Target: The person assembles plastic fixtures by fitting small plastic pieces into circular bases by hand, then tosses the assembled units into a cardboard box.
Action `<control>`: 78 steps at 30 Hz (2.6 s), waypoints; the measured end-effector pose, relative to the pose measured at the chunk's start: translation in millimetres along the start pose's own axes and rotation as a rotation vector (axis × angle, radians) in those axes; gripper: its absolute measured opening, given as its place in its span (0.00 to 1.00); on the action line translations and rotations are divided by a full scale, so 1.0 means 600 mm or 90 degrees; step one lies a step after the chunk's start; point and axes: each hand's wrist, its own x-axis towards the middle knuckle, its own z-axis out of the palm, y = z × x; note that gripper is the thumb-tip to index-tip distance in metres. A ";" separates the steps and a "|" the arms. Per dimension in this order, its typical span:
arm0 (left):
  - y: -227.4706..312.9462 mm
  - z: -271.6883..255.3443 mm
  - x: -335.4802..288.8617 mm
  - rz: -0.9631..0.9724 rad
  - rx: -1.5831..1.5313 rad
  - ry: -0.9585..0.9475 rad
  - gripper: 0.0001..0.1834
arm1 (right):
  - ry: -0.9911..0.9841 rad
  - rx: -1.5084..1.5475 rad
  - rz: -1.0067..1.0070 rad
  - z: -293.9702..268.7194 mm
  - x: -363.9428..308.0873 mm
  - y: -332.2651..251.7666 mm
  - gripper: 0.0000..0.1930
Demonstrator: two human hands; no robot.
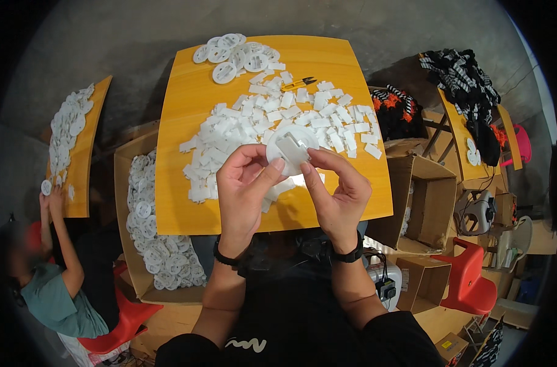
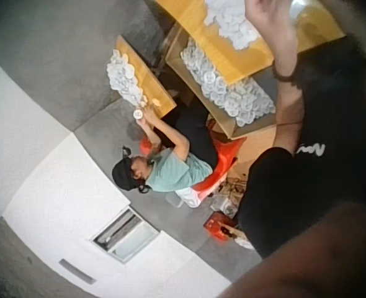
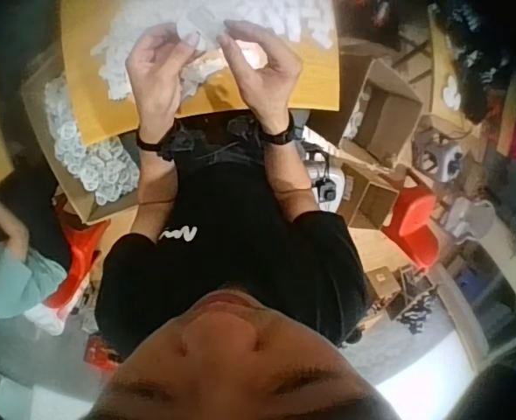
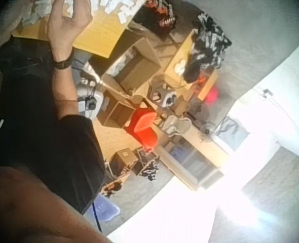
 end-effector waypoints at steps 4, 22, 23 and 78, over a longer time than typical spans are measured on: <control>0.002 -0.003 0.000 -0.002 0.002 0.005 0.09 | -0.007 -0.036 -0.038 0.003 0.001 0.005 0.11; 0.009 0.006 -0.004 0.001 -0.004 -0.034 0.22 | -0.045 0.122 0.075 -0.001 0.002 0.010 0.12; 0.007 0.004 -0.005 0.007 -0.002 -0.038 0.21 | -0.052 0.110 0.084 -0.002 0.000 0.011 0.12; 0.027 -0.007 -0.003 0.292 0.423 -0.144 0.07 | -0.185 0.078 -0.018 -0.034 0.012 -0.001 0.11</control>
